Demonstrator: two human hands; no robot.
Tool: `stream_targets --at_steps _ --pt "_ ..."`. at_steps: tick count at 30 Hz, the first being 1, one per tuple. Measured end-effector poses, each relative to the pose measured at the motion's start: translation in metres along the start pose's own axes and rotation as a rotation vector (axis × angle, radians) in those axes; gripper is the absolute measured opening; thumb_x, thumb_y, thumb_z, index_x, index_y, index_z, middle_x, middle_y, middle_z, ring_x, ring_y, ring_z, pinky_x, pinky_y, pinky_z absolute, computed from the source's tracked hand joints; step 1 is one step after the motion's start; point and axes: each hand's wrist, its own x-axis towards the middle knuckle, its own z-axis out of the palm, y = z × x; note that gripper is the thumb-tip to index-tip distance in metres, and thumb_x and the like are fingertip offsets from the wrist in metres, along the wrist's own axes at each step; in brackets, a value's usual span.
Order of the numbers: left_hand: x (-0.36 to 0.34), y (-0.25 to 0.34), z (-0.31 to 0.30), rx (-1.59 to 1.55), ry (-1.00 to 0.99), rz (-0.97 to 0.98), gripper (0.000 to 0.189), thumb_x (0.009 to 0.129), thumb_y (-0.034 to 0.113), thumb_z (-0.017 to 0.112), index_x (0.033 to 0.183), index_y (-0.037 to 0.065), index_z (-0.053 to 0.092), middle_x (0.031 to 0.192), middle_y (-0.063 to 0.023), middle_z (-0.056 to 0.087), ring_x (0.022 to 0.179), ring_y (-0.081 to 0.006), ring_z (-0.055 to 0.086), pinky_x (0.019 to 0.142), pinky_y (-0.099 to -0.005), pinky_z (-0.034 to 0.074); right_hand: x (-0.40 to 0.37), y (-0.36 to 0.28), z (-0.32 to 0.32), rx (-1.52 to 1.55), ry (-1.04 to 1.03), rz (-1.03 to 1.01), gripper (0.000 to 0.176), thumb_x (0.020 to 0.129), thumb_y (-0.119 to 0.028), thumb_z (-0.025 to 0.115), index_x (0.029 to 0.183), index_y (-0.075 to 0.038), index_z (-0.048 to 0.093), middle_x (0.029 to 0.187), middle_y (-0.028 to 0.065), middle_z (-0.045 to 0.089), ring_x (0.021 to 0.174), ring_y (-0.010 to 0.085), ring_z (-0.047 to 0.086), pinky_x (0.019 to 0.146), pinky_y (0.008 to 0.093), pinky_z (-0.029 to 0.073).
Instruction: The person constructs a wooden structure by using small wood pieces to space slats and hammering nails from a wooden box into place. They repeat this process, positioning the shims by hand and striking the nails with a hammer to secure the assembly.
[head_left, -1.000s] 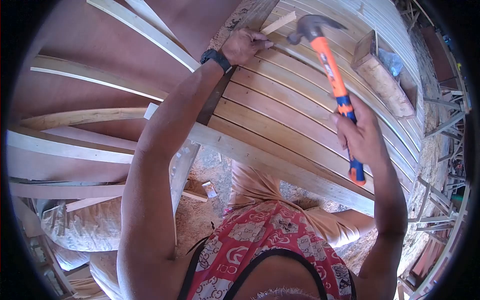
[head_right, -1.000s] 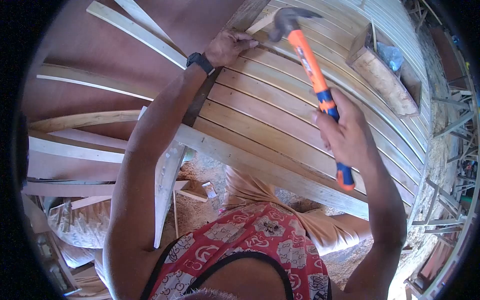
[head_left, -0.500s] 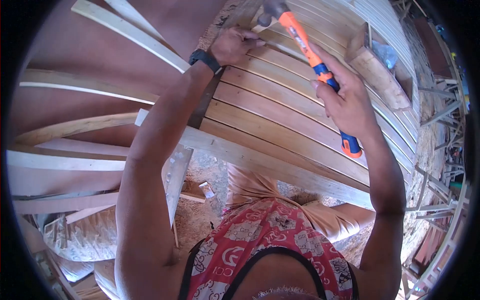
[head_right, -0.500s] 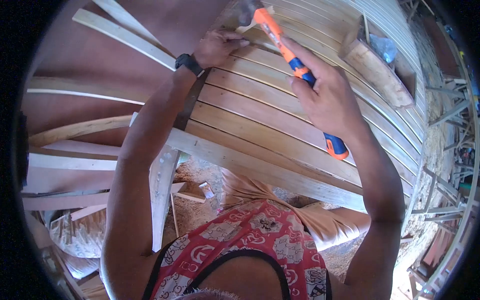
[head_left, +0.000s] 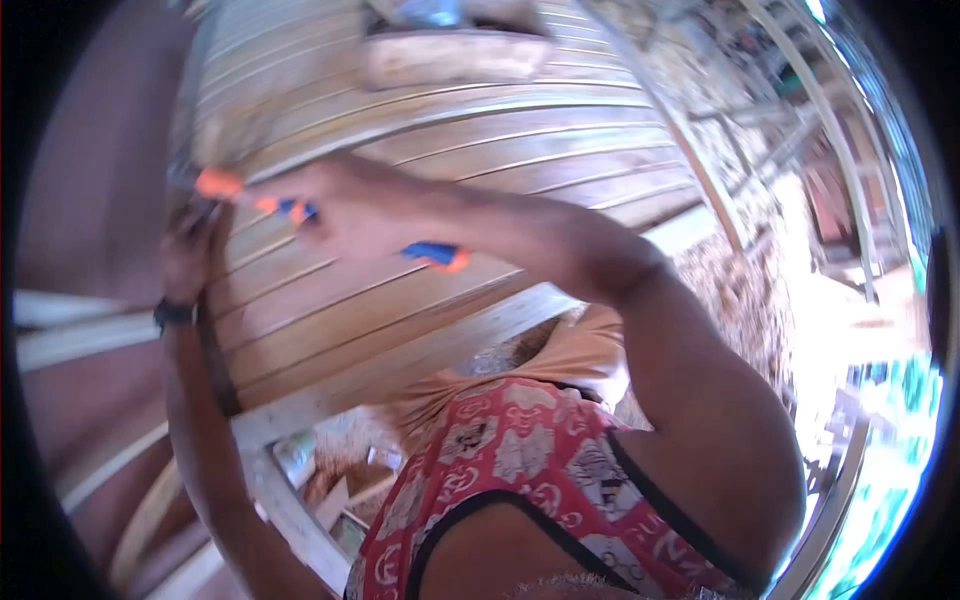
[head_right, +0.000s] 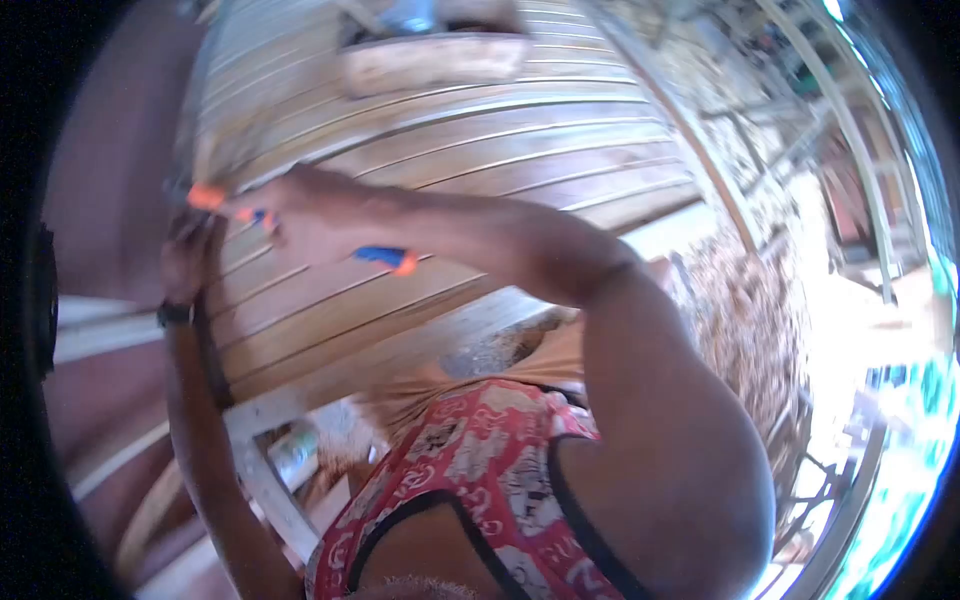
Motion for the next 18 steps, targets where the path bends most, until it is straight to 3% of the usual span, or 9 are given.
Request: stream_targets --at_steps 1,2,5,8,9,11,15,17,18 --pt "0.008 0.047 -0.015 0.577 -0.062 0.232 0.026 0.099 0.012 0.06 0.12 0.01 0.075 0.124 -0.0126 0.07 0.114 -0.0261 0.065 0.106 -0.0385 0.047 0.001 -0.007 -0.003 0.006 -0.055 0.064 0.061 0.088 -0.004 0.06 0.146 -0.02 0.055 0.095 0.0213 0.071 0.077 0.03 0.071 0.076 0.0426 0.056" --pt "0.021 0.094 -0.016 0.09 0.022 -0.198 0.021 0.098 0.014 0.064 0.114 0.009 0.076 0.108 -0.0133 0.072 0.103 -0.0248 0.067 0.098 -0.0375 0.049 0.0 -0.006 -0.001 -0.009 -0.031 0.085 0.061 0.088 -0.004 0.06 0.146 -0.02 0.055 0.095 0.0213 0.071 0.077 0.03 0.071 0.076 0.0426 0.056" --pt "0.019 0.089 -0.017 -0.08 0.018 -0.348 0.018 0.096 0.013 0.066 0.108 0.005 0.076 0.099 -0.0096 0.073 0.093 -0.0189 0.066 0.085 -0.035 0.05 -0.003 -0.001 0.008 -0.004 0.043 -0.012 0.063 0.085 -0.004 0.061 0.146 -0.019 0.054 0.091 0.0214 0.07 0.08 0.0364 0.071 0.076 0.0473 0.056" --pt "0.011 0.072 -0.016 -0.267 0.028 -0.222 0.02 0.095 0.014 0.065 0.106 0.0 0.074 0.099 -0.0057 0.073 0.086 -0.0137 0.063 0.077 -0.0338 0.048 -0.004 0.008 0.014 -0.027 -0.016 -0.014 0.066 0.082 -0.007 0.062 0.147 -0.018 0.052 0.092 0.0215 0.071 0.082 0.0404 0.071 0.076 0.0488 0.057" --pt "0.011 0.07 -0.018 -0.267 0.026 -0.211 0.02 0.095 0.014 0.065 0.106 0.0 0.074 0.099 -0.0057 0.073 0.086 -0.0137 0.063 0.077 -0.0338 0.048 -0.006 0.007 0.013 -0.032 -0.007 -0.014 0.066 0.082 -0.007 0.062 0.147 -0.018 0.052 0.092 0.0215 0.071 0.082 0.0404 0.071 0.076 0.0488 0.057" --pt "0.009 0.064 -0.019 -0.27 -0.039 -0.454 0.022 0.096 0.015 0.063 0.107 -0.001 0.074 0.102 -0.0019 0.072 0.088 -0.0102 0.061 0.077 -0.0307 0.048 -0.009 0.005 0.015 0.028 -0.033 0.059 0.062 0.083 -0.008 0.061 0.143 -0.017 0.053 0.095 0.0228 0.069 0.086 0.0403 0.071 0.078 0.0498 0.057" --pt "0.018 0.082 -0.025 -0.179 -0.093 -0.484 0.022 0.097 0.015 0.063 0.108 0.001 0.076 0.108 -0.0082 0.073 0.102 -0.0161 0.065 0.09 -0.0327 0.05 -0.009 0.004 0.01 0.034 -0.043 0.059 0.069 0.082 -0.008 0.063 0.149 -0.014 0.049 0.09 0.0214 0.071 0.083 0.0393 0.072 0.077 0.0483 0.057" --pt "0.01 0.071 -0.018 -0.079 0.094 -0.162 0.027 0.1 0.013 0.06 0.122 0.004 0.072 0.127 -0.0144 0.068 0.125 -0.024 0.06 0.106 -0.0362 0.046 -0.013 0.034 0.024 0.076 0.068 -0.012 0.069 0.081 -0.012 0.067 0.148 -0.014 0.05 0.087 0.019 0.07 0.077 0.0354 0.071 0.074 0.0461 0.056" --pt "0.003 0.028 -0.018 0.227 0.061 0.122 0.033 0.103 0.013 0.053 0.134 0.007 0.063 0.138 -0.0138 0.061 0.133 -0.0263 0.053 0.109 -0.0377 0.044 -0.003 0.04 0.038 0.135 0.151 -0.103 0.069 0.081 -0.017 0.071 0.147 -0.014 0.051 0.083 0.0165 0.069 0.072 0.0315 0.07 0.07 0.0439 0.056"
